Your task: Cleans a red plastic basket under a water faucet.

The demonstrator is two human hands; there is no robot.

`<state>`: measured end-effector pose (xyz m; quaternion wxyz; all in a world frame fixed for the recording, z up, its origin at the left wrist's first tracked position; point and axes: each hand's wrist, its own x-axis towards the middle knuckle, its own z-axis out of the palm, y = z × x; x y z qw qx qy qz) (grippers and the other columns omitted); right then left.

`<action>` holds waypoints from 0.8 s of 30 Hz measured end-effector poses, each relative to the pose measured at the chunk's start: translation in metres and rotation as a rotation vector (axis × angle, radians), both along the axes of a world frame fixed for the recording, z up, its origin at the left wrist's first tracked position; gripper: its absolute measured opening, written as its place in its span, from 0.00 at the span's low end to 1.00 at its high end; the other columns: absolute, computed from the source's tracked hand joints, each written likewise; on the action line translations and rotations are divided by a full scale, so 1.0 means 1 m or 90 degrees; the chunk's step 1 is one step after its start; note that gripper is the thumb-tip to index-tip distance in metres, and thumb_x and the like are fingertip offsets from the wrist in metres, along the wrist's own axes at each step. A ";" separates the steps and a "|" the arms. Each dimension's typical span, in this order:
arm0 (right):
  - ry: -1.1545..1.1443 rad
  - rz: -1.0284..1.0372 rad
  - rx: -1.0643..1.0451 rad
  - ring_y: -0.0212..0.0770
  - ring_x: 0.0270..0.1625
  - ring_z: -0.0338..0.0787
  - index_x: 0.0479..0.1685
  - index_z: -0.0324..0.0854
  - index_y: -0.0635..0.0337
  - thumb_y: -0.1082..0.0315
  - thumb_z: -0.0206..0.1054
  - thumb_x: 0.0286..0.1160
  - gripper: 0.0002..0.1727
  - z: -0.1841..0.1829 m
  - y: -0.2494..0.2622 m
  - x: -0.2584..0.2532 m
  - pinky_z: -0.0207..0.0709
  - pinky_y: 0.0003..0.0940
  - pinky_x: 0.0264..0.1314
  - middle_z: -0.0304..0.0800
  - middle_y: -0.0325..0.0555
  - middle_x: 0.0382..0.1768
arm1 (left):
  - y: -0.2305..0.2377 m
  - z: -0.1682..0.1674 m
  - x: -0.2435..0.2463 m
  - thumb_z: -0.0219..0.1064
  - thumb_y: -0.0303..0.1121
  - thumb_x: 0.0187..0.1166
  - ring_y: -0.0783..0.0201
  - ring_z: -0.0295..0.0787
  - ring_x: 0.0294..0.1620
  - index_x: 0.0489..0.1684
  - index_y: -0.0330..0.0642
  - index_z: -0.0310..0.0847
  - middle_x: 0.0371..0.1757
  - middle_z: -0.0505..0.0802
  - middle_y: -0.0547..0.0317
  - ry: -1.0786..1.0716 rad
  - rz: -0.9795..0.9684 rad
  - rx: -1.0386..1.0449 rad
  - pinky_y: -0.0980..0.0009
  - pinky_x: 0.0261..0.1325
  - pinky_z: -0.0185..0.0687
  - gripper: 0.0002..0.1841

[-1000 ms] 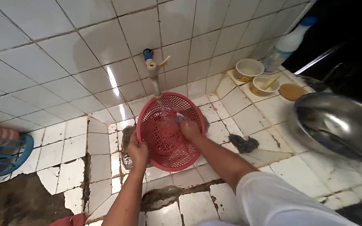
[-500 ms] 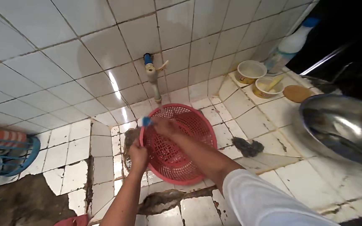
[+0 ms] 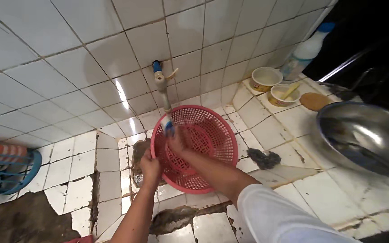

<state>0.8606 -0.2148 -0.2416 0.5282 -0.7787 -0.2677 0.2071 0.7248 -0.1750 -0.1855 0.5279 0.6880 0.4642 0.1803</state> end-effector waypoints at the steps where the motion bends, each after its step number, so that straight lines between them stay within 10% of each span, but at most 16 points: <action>1: -0.032 0.133 -0.010 0.61 0.71 0.85 0.74 0.69 0.82 0.66 0.55 0.91 0.25 0.001 -0.005 -0.013 0.75 0.48 0.79 0.83 0.74 0.67 | 0.003 0.000 -0.001 0.64 0.13 0.68 0.59 0.91 0.55 0.69 0.29 0.78 0.58 0.91 0.42 -0.009 -0.001 0.015 0.57 0.60 0.87 0.25; 4: -0.303 0.434 -0.063 0.64 0.72 0.85 0.66 0.81 0.76 0.67 0.53 0.92 0.21 -0.005 -0.021 0.010 0.72 0.56 0.81 0.87 0.69 0.66 | 0.009 0.000 -0.010 0.64 0.15 0.69 0.60 0.92 0.55 0.67 0.29 0.80 0.56 0.92 0.44 0.019 -0.027 0.056 0.57 0.61 0.87 0.23; 7: -0.537 0.363 -0.082 0.68 0.60 0.91 0.57 0.90 0.64 0.73 0.60 0.85 0.14 -0.008 -0.021 0.064 0.79 0.64 0.67 0.93 0.65 0.53 | 0.008 0.003 -0.019 0.63 0.14 0.69 0.59 0.91 0.57 0.68 0.30 0.80 0.57 0.92 0.43 0.049 -0.036 0.072 0.57 0.63 0.86 0.24; 12: -0.245 0.272 -0.513 0.73 0.70 0.83 0.73 0.81 0.63 0.69 0.58 0.87 0.20 0.025 -0.039 0.056 0.72 0.74 0.68 0.85 0.70 0.66 | 0.026 -0.029 -0.024 0.64 0.14 0.69 0.55 0.87 0.67 0.75 0.30 0.74 0.66 0.89 0.41 0.055 0.014 0.147 0.56 0.70 0.82 0.29; 15: -0.100 0.343 -0.534 0.69 0.77 0.79 0.77 0.76 0.64 0.60 0.60 0.89 0.24 0.020 -0.052 0.073 0.68 0.72 0.75 0.81 0.70 0.72 | 0.012 -0.046 -0.043 0.70 0.36 0.75 0.23 0.51 0.90 0.82 0.22 0.65 0.86 0.65 0.21 0.177 -0.275 0.379 0.27 0.87 0.40 0.37; 18: -0.044 0.186 -0.350 0.68 0.67 0.87 0.76 0.75 0.62 0.57 0.62 0.89 0.24 0.028 -0.078 0.096 0.75 0.69 0.70 0.87 0.69 0.62 | -0.036 -0.025 -0.054 0.60 0.68 0.78 0.34 0.49 0.94 0.87 0.44 0.70 0.87 0.72 0.38 0.367 -0.761 0.272 0.28 0.90 0.23 0.44; 20: 0.018 0.058 -0.256 0.67 0.62 0.88 0.76 0.73 0.64 0.60 0.62 0.90 0.24 0.040 -0.104 0.111 0.78 0.66 0.66 0.87 0.71 0.59 | -0.051 -0.038 -0.062 0.65 0.59 0.81 0.39 0.80 0.78 0.72 0.43 0.83 0.69 0.90 0.44 0.338 -0.850 0.350 0.32 0.84 0.57 0.31; 21: 0.048 -0.008 -0.205 0.65 0.59 0.89 0.77 0.72 0.65 0.60 0.62 0.89 0.24 0.040 -0.119 0.120 0.79 0.64 0.64 0.87 0.71 0.59 | -0.051 -0.049 -0.068 0.70 0.45 0.78 0.39 0.94 0.56 0.50 0.38 0.92 0.48 0.97 0.42 0.213 -0.782 0.455 0.34 0.63 0.81 0.18; 24: 0.102 -0.189 -0.069 0.54 0.51 0.89 0.78 0.69 0.64 0.60 0.63 0.88 0.26 0.049 -0.167 0.145 0.82 0.54 0.56 0.87 0.66 0.58 | -0.049 -0.026 -0.048 0.69 0.28 0.73 0.51 0.94 0.30 0.29 0.28 0.89 0.26 0.93 0.46 -0.034 -0.464 0.473 0.51 0.39 0.89 0.09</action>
